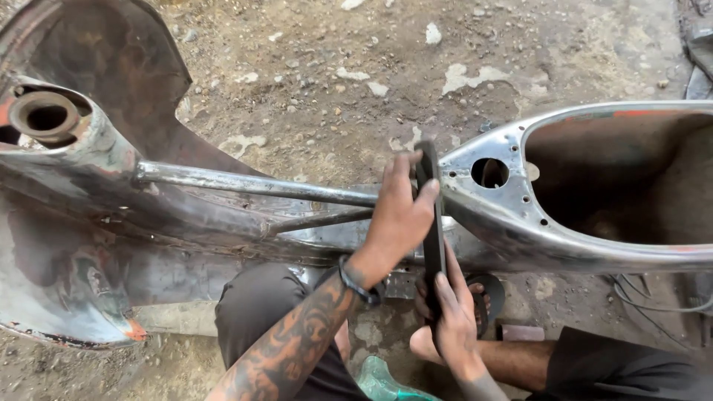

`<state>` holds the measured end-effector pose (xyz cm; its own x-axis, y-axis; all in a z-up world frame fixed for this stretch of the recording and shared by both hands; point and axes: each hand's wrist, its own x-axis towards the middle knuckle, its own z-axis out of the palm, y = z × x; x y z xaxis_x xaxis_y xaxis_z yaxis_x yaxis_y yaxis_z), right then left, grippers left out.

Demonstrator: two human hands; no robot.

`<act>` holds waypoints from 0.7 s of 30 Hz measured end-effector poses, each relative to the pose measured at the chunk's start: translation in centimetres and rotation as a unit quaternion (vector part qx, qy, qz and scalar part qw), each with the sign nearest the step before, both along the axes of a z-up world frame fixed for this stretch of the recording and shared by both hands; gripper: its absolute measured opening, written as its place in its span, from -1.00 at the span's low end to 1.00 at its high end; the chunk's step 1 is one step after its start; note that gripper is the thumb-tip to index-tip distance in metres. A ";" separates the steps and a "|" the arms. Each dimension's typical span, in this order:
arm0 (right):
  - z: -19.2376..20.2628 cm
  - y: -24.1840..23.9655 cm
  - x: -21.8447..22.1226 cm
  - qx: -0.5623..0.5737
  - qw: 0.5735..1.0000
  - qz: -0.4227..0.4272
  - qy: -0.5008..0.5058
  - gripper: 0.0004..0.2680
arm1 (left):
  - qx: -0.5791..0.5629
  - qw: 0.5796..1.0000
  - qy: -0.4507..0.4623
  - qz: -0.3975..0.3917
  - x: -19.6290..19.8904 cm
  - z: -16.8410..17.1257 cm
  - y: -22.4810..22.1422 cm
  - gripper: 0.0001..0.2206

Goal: Manually sanding a metal motorcycle frame using a sanding block to prepare the surface.

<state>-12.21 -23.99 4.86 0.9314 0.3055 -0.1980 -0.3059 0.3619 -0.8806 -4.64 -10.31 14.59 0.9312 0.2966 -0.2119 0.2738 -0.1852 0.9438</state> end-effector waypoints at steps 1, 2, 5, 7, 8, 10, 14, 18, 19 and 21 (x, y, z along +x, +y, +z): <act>0.8 0.8 0.5 -0.010 1.000 0.004 -0.014 -0.51 | 0.025 0.999 -0.018 0.007 0.8 -0.6 0.5 -0.61; 1.7 1.8 1.3 -0.017 0.999 0.009 -0.033 -0.52 | 0.053 0.998 -0.041 0.016 1.8 -1.1 1.2 -0.58; 1.8 2.8 1.2 0.011 0.999 0.003 -0.032 -0.51 | 0.069 0.996 -0.057 0.005 2.8 -1.4 1.6 -0.60; 0.6 1.4 0.5 0.013 1.000 0.003 -0.014 -0.51 | 0.081 0.996 -0.041 -0.011 2.0 -1.4 1.5 -0.62; -0.1 0.7 0.3 0.017 1.000 0.001 0.000 -0.50 | 0.096 0.995 -0.028 -0.029 1.8 -1.4 1.4 -0.64; -1.9 -1.1 -0.2 0.024 1.000 0.010 -0.010 -0.51 | 0.086 0.995 -0.027 -0.051 0.5 -1.1 1.3 -0.67; -1.5 -1.2 0.6 0.010 0.999 0.030 -0.032 -0.50 | 0.126 0.985 -0.112 -0.026 0.5 -3.8 1.1 -0.63; 0.3 1.9 2.8 0.027 0.999 0.038 0.008 -0.51 | 0.140 0.988 -0.061 -0.008 3.4 -3.3 2.8 -0.59; -0.9 2.1 3.4 0.070 0.996 0.048 -0.037 -0.54 | 0.159 0.983 -0.092 -0.020 4.1 -4.0 3.5 -0.56; -1.4 1.8 2.6 0.111 0.989 0.060 -0.077 -0.57 | 0.177 0.977 -0.116 -0.030 3.5 -2.8 3.5 -0.53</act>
<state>-9.58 -22.17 3.48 0.8997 0.4356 0.0276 -0.2273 0.5216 -0.8224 -1.12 -6.81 11.74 0.9598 0.2570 0.1128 0.0390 -0.5202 0.8531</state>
